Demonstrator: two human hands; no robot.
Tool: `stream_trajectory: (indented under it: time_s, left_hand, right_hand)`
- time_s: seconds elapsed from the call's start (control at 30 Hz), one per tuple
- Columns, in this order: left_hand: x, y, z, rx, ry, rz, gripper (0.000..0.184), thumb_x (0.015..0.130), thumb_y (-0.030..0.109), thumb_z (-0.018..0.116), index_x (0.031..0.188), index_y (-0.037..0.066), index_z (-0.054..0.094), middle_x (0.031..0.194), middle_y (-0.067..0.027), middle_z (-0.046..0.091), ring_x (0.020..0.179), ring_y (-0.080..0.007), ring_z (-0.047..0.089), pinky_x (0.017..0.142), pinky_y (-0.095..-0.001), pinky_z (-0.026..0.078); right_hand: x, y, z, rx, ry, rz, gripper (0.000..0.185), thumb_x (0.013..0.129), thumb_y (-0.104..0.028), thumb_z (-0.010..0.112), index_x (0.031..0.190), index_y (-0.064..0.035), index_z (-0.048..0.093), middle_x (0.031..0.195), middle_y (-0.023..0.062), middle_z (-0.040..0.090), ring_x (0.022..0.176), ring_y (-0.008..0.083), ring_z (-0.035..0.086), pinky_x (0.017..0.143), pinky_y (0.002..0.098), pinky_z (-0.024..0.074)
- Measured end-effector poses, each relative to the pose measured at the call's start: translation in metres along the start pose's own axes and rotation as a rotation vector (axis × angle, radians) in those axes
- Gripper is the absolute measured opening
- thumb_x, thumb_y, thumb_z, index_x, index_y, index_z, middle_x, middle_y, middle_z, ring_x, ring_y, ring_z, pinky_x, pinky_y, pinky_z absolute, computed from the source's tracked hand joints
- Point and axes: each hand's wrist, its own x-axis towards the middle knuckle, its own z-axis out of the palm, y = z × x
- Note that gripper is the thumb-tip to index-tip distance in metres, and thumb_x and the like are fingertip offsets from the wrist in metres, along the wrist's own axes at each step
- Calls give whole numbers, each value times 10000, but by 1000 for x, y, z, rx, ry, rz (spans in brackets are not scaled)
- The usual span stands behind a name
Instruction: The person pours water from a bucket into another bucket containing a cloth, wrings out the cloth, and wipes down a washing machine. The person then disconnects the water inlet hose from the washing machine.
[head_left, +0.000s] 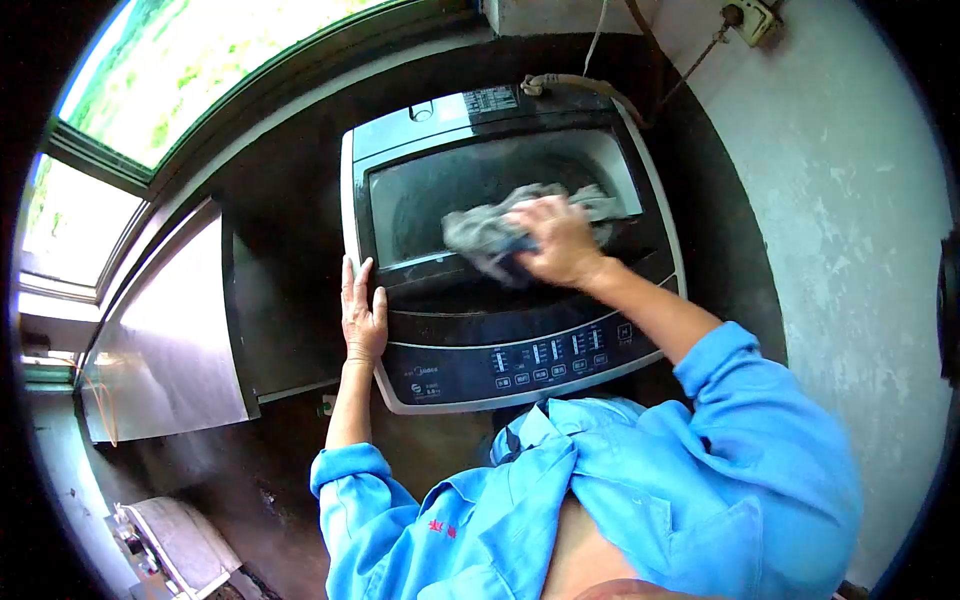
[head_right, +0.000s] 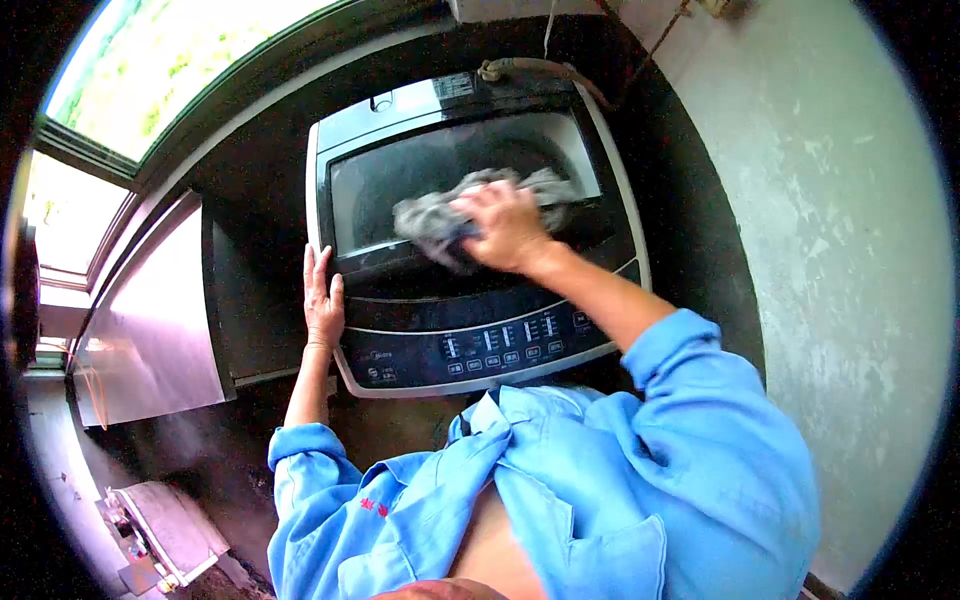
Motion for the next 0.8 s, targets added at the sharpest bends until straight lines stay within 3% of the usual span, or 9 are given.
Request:
stream_trajectory:
  time_s: [0.07, 0.13, 0.17, 0.27, 0.33, 0.4, 0.6, 0.67, 0.8]
  left_hand:
    - [0, -11, 2, 24, -23, 22, 467, 840, 181, 469, 1297, 156, 376, 1410, -155, 204, 1281, -304, 252, 1028, -359, 250]
    - [-1, -23, 10, -163, 82, 82, 524, 852, 174, 479, 1340, 159, 289, 1373, -155, 284, 1237, -276, 335, 1006, -353, 288]
    - [-3, -7, 8, -651, 0, -134, 582, 859, 138, 492, 1367, 150, 209, 1303, -130, 381, 1154, -236, 421, 969, -341, 337]
    - [-4, -2, 5, -645, -21, -167, 582, 858, 85, 484, 1367, 132, 206, 1253, -103, 430, 1095, -214, 457, 942, -328, 363]
    - [-4, -29, 12, -585, -44, -187, 534, 871, 94, 448, 1357, 108, 225, 1294, -126, 390, 1145, -239, 425, 975, -337, 328]
    - [-1, -14, 3, -81, 23, 77, 444, 882, 109, 362, 1317, 53, 291, 1374, -184, 259, 1277, -301, 261, 1044, -370, 220]
    - [-1, -2, 0, -83, 30, 20, 435, 873, 93, 367, 1303, 69, 311, 1379, -172, 255, 1268, -308, 277, 1037, -376, 242]
    - [1, -4, 0, -63, 40, 0, 433, 872, 94, 372, 1301, 78, 314, 1374, -167, 269, 1260, -306, 291, 1031, -370, 255]
    - [-1, -4, 0, -29, 59, 12, 428, 875, 109, 379, 1298, 85, 320, 1372, -160, 278, 1251, -307, 310, 1022, -369, 275]
  right_hand:
    - [18, -44, 21, 68, -15, -97, 492, 609, -295, 675, 1072, -166, 568, 1107, 55, 524, 1040, 248, 462, 811, 421, 368]
    - [38, -88, 44, 91, -60, -212, 502, 613, -305, 668, 1089, -189, 560, 1101, 50, 527, 1042, 237, 473, 812, 421, 357]
    - [43, -105, 62, 57, 0, -233, 496, 621, -317, 664, 1088, -186, 558, 1104, 48, 522, 1052, 238, 467, 819, 427, 348]
    - [57, -115, 73, 128, -70, -184, 464, 627, -414, 650, 1024, -186, 577, 1072, 57, 517, 1063, 253, 450, 808, 466, 337]
    - [45, -96, 57, 77, -108, -227, 449, 640, -417, 656, 1021, -192, 581, 1044, 49, 528, 1045, 256, 468, 811, 440, 359]
    - [30, -69, 34, 47, -137, -213, 435, 636, -386, 676, 1015, -192, 588, 1042, 43, 531, 1022, 256, 483, 809, 434, 379]
    - [-22, 62, -29, -78, -27, -159, 403, 633, -327, 684, 964, -115, 599, 1012, 70, 563, 952, 241, 519, 781, 392, 441]
    - [-41, 109, -53, -186, -90, -43, 392, 629, -312, 675, 955, -105, 602, 1021, 62, 556, 960, 246, 509, 801, 386, 428]
    - [-43, 128, -73, -244, -186, 48, 381, 623, -302, 642, 936, -88, 604, 1015, 63, 545, 967, 246, 483, 815, 390, 397]
